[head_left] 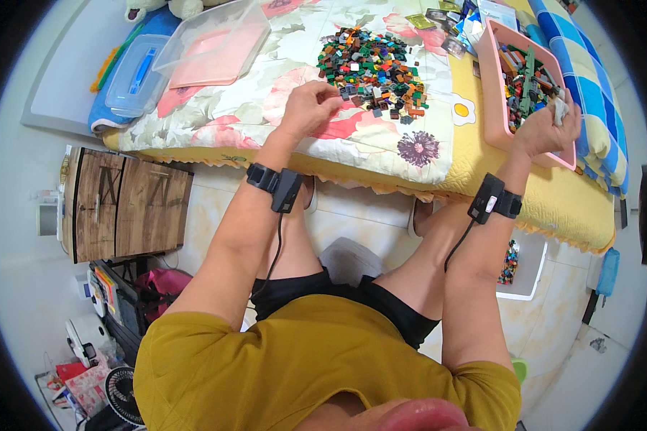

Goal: The person sits on the floor under a bed and assembles small plastic bricks by hand. They pick individual bricks from a pile on the bed, connect them into small structures, and place the assembled pieces into a pink container.

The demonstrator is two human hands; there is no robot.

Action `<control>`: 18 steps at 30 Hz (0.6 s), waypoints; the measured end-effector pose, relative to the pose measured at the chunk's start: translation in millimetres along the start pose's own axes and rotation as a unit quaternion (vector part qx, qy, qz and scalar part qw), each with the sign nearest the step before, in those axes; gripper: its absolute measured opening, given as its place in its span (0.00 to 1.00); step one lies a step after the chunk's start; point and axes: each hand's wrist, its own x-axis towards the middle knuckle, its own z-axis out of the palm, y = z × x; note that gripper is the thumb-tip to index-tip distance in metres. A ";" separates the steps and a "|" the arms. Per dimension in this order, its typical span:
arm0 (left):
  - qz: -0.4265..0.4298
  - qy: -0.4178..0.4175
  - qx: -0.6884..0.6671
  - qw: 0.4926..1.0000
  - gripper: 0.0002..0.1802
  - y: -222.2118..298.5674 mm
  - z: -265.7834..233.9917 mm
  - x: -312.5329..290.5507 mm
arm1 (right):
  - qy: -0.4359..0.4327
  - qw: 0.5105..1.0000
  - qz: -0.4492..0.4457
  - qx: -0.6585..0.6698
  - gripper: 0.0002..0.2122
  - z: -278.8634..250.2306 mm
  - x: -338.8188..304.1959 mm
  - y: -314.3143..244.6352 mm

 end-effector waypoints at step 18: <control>-0.091 0.022 -0.309 0.947 0.07 -8.0 8.4 16.0 | -0.456 0.617 0.495 0.407 0.12 -50.0 -128.3 -115.6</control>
